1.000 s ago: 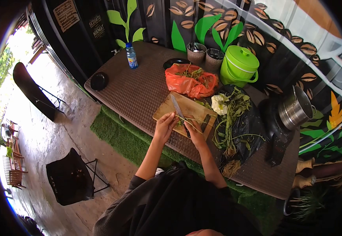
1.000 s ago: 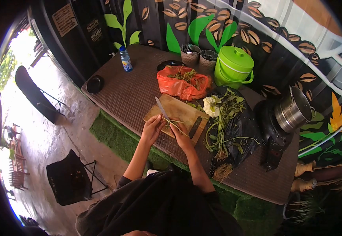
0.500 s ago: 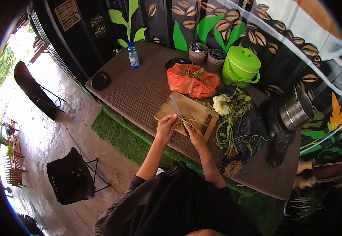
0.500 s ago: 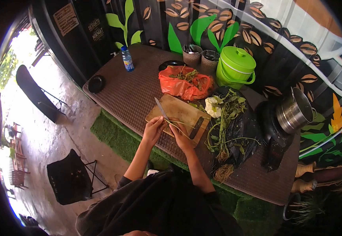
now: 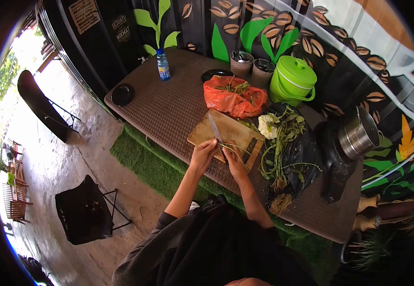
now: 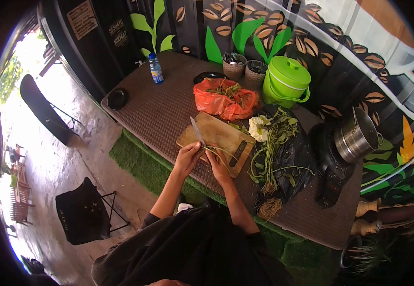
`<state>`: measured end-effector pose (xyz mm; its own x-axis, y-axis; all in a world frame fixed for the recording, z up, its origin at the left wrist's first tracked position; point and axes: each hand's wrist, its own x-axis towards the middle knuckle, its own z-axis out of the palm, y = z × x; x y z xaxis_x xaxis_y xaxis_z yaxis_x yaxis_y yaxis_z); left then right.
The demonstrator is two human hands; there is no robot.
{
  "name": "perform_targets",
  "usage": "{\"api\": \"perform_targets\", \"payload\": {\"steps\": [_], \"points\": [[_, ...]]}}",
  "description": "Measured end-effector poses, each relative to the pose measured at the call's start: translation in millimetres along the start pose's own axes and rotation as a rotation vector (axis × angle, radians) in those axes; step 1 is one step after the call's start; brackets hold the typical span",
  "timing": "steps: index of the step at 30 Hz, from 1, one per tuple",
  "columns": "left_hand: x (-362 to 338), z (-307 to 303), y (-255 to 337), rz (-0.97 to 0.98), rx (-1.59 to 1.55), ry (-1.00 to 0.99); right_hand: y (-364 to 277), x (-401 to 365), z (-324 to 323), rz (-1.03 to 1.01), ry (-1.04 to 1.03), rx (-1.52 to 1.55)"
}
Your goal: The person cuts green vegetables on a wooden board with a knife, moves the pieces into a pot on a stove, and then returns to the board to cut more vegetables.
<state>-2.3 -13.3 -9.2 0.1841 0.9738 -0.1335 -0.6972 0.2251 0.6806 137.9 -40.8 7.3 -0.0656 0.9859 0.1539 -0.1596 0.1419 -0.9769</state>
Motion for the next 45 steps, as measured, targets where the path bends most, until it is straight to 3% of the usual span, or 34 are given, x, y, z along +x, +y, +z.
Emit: {"api": "perform_targets", "payload": {"steps": [6, 18, 25, 27, 29, 31, 33, 35, 37, 40, 44, 45], "points": [[-3, 4, -5, -0.057, -0.026, -0.111, 2, -6, -7, 0.061, 0.010, 0.042], [-1, 1, 3, -0.076, 0.079, 0.026, 4, 0, -16, 0.098, -0.020, 0.028], [12, -13, 25, -0.045, 0.167, 0.050, -5, 23, -16, 0.113, 0.064, -0.091], [20, -22, 35, -0.041, 0.182, 0.077, -17, 34, -19, 0.319, 0.082, -0.128], [36, -40, 40, 0.113, 0.122, 0.166, -3, 52, -25, 0.266, 0.066, -0.087], [46, -53, 46, 0.154, 0.129, 0.208, -5, 66, -26, 0.442, 0.007, -0.051], [53, -66, 49, 0.236, 0.140, 0.326, 7, 78, -23, 0.457, -0.036, 0.011], [60, -85, 44, 0.256, 0.137, 0.328, 19, 85, -20, 0.645, -0.132, 0.030], [60, -91, 41, 0.257, 0.196, 0.456, 24, 85, -17, 0.663, -0.185, -0.018], [59, -100, 36, 0.239, 0.368, 0.478, 40, 79, -20, 0.657, -0.117, -0.164], [63, -108, 27, 0.227, 0.590, 0.440, 35, 60, -36, 0.561, 0.005, -0.179], [63, -108, 26, 0.325, 0.828, 0.371, 30, 53, -41, 0.551, 0.071, -0.139]]}}
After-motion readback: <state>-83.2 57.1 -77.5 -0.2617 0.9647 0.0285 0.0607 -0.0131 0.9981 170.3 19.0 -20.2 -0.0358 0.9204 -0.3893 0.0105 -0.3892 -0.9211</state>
